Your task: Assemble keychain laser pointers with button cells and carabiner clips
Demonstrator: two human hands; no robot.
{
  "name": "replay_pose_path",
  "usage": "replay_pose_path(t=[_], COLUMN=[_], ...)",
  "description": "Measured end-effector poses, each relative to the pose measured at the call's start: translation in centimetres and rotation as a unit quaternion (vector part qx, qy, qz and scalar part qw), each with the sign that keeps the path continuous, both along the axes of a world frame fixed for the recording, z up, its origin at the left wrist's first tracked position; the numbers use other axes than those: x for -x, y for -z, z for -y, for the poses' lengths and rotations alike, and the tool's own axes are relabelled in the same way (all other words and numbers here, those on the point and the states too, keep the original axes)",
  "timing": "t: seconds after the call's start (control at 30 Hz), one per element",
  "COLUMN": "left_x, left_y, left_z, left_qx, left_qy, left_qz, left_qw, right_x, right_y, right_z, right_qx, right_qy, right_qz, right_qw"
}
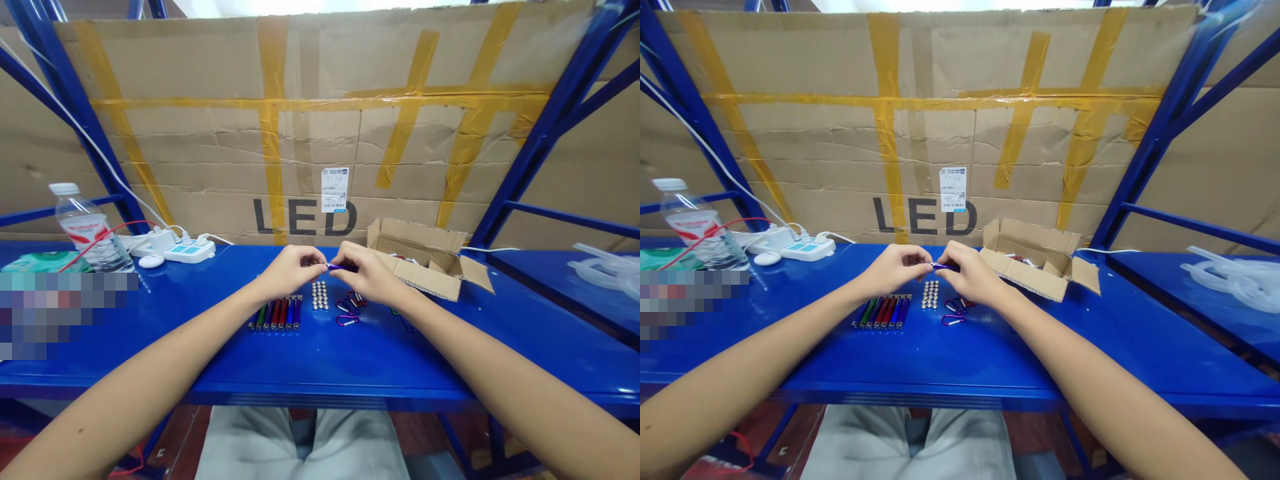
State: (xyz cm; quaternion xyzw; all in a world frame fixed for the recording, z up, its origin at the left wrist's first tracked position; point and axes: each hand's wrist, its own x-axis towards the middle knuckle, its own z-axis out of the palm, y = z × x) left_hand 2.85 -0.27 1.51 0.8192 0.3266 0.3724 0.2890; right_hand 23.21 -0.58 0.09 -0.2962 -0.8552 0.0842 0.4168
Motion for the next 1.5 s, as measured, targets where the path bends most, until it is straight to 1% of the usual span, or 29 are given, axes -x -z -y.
replay_pose_path(t=[0.1,0.27,0.33,0.43,0.47,0.53,0.63,0.7,0.77,0.87,0.93,1.0,1.1,1.17,1.2,1.27,1.33,1.4,1.43,1.5], left_x=[0.1,0.1,0.1,0.1,0.1,0.1,0.0,-0.1,-0.1,-0.1,-0.2,-0.2,-0.3,-0.3,-0.2,-0.1,-0.1,-0.1,-0.1,-0.3], left_y=[0.3,0.8,0.8,0.7,0.6,0.6,0.4,0.3,0.2,0.2,0.2,0.3,0.4,0.3,0.3,0.2,0.1,0.1,0.2,0.3], left_z=[-0.2,-0.4,-0.3,-0.3,-0.2,-0.1,0.2,0.3,0.5,0.6,0.6,0.5,0.5,0.5,0.4,0.3,0.1,-0.1,-0.2,-0.3], left_qx=[-0.034,-0.161,-0.202,-0.249,-0.26,-0.273,-0.285,-0.297,-0.314,-0.336,-0.348,-0.356,-0.345,-0.314,-0.295,-0.253,-0.208,-0.171,-0.159,-0.151], left_qy=[0.002,-0.004,0.002,0.02,0.03,0.051,0.078,0.091,0.1,0.107,0.11,0.111,0.105,0.092,0.081,0.055,0.025,-0.003,-0.014,-0.03], left_qz=[-0.012,-0.062,-0.081,-0.109,-0.116,-0.125,-0.122,-0.12,-0.121,-0.122,-0.12,-0.121,-0.128,-0.137,-0.138,-0.126,-0.088,-0.045,-0.027,0.004], left_qw=[0.999,0.985,0.976,0.962,0.958,0.953,0.948,0.943,0.936,0.928,0.923,0.92,0.924,0.935,0.942,0.958,0.974,0.984,0.987,0.988], right_x=[-0.1,0.0,0.0,-0.2,-0.3,-0.5,-0.9,-1.1,-1.2,-1.3,-1.4,-1.5,-1.6,-1.5,-1.3,-0.9,-0.3,0.4,0.7,1.3], right_y=[-0.1,0.0,-0.1,0.1,0.1,0.3,0.4,0.4,0.3,0.1,0.0,0.0,0.0,0.0,0.0,0.0,0.0,0.0,0.1,0.3], right_z=[0.0,-0.1,-0.2,-0.4,-0.5,-0.8,-0.9,-1.0,-1.1,-1.2,-1.3,-1.4,-1.5,-1.4,-1.3,-1.0,-0.7,-0.5,-0.4,-0.4], right_qx=[-0.005,0.04,0.085,0.207,0.257,0.357,0.483,0.549,0.599,0.651,0.672,0.684,0.691,0.684,0.675,0.641,0.592,0.544,0.527,0.51], right_qy=[-0.001,-0.007,-0.01,-0.036,-0.052,-0.095,-0.165,-0.197,-0.216,-0.237,-0.249,-0.257,-0.259,-0.25,-0.242,-0.226,-0.208,-0.195,-0.189,-0.171], right_qz=[0.02,0.041,0.045,0.031,0.02,-0.014,-0.075,-0.1,-0.11,-0.116,-0.122,-0.124,-0.119,-0.122,-0.131,-0.166,-0.211,-0.254,-0.274,-0.311], right_qw=[1.0,0.998,0.995,0.977,0.965,0.929,0.856,0.806,0.763,0.712,0.687,0.672,0.664,0.674,0.684,0.715,0.75,0.776,0.782,0.784])
